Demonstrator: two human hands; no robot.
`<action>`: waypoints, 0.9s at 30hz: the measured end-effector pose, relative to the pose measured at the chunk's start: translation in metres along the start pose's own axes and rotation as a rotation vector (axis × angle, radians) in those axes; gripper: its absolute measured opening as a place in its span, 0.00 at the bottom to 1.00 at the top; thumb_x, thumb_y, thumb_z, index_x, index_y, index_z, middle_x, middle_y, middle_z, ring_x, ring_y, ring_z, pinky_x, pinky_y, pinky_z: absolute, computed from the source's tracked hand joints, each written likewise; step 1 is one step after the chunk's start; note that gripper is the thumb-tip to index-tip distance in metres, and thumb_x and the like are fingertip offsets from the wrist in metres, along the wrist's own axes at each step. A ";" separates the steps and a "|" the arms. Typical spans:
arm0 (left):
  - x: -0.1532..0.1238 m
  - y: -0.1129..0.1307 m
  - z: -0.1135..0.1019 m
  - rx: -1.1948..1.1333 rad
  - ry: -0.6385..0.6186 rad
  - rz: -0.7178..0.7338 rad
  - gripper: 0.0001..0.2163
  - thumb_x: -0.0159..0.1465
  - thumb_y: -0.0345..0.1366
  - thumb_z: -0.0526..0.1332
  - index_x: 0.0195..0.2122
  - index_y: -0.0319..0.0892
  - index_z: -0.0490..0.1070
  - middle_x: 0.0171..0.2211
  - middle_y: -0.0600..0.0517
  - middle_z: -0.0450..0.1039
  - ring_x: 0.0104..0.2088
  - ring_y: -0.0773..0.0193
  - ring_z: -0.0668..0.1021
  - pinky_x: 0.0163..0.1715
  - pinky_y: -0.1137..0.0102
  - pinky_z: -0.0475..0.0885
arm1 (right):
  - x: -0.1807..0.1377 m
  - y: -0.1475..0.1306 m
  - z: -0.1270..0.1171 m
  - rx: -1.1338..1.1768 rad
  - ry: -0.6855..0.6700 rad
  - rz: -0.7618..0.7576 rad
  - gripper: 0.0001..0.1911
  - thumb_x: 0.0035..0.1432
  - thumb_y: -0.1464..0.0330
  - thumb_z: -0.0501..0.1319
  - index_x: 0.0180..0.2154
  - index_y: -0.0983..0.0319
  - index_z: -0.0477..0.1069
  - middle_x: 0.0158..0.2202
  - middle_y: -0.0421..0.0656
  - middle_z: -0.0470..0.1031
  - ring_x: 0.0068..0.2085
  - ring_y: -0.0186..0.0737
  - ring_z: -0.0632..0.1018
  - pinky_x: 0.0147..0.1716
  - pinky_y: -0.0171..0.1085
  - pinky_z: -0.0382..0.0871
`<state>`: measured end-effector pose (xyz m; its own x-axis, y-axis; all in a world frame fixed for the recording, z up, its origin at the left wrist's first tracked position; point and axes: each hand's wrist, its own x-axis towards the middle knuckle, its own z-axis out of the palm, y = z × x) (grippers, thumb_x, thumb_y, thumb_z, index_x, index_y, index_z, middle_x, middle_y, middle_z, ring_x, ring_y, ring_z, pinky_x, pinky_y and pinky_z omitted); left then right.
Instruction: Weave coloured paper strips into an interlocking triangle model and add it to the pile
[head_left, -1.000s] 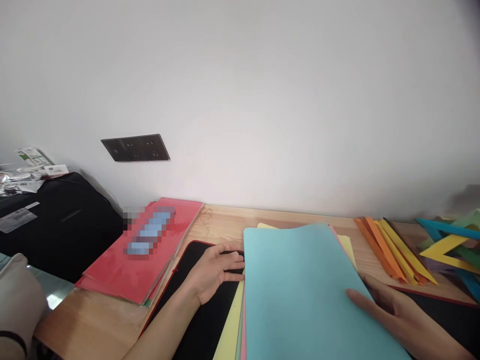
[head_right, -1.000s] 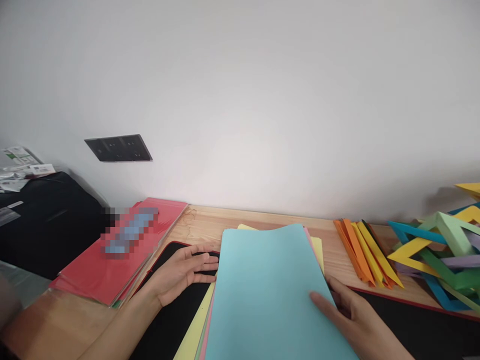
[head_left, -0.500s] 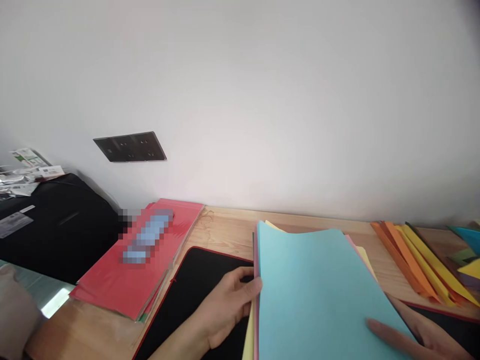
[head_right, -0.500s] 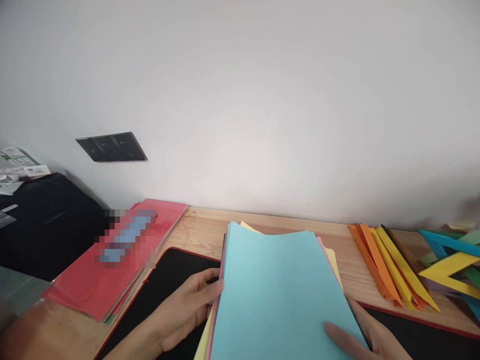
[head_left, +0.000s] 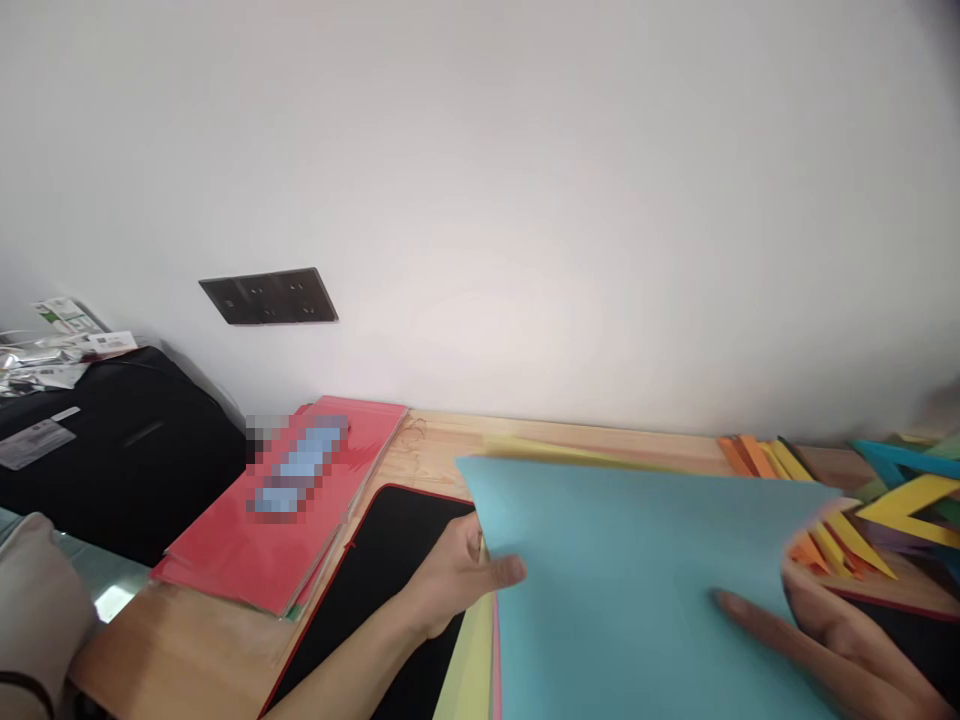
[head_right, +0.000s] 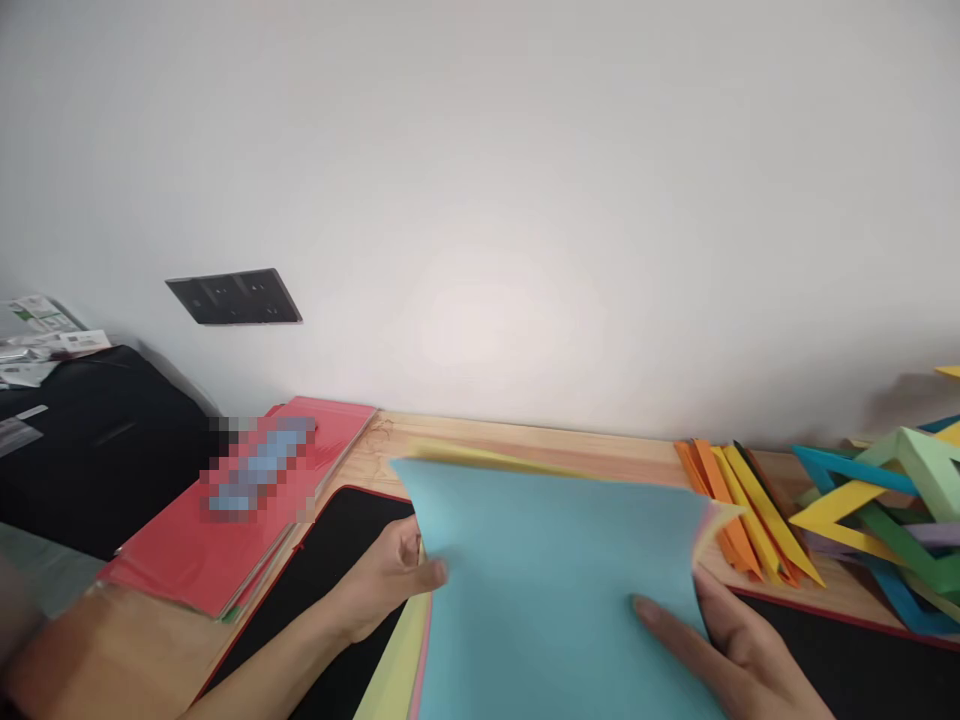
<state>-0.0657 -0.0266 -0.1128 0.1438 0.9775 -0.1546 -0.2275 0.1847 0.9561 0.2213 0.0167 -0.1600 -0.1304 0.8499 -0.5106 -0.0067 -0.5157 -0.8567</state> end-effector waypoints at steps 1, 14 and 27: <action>0.000 -0.003 0.001 0.008 -0.001 -0.009 0.21 0.49 0.44 0.72 0.41 0.39 0.74 0.39 0.44 0.78 0.41 0.52 0.77 0.42 0.63 0.70 | 0.001 -0.002 0.003 -0.061 0.012 -0.008 0.47 0.40 0.52 0.68 0.61 0.52 0.55 0.55 0.42 0.71 0.52 0.59 0.73 0.39 0.43 0.79; -0.003 -0.006 0.004 0.006 0.084 -0.093 0.18 0.49 0.44 0.71 0.37 0.36 0.75 0.30 0.47 0.78 0.30 0.59 0.78 0.30 0.70 0.70 | -0.021 -0.019 0.026 0.047 -0.105 -0.041 0.37 0.50 0.56 0.65 0.60 0.57 0.57 0.51 0.47 0.75 0.44 0.53 0.79 0.35 0.41 0.79; 0.001 -0.016 0.006 -0.145 0.028 -0.142 0.28 0.50 0.36 0.72 0.51 0.41 0.66 0.45 0.40 0.76 0.42 0.47 0.79 0.41 0.57 0.72 | -0.015 -0.010 0.023 0.010 -0.229 -0.137 0.26 0.52 0.61 0.64 0.52 0.62 0.65 0.50 0.50 0.75 0.49 0.54 0.76 0.43 0.46 0.75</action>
<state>-0.0558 -0.0295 -0.1271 0.1581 0.9427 -0.2937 -0.3432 0.3313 0.8789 0.2000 0.0070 -0.1419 -0.3487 0.8659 -0.3587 -0.0491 -0.3991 -0.9156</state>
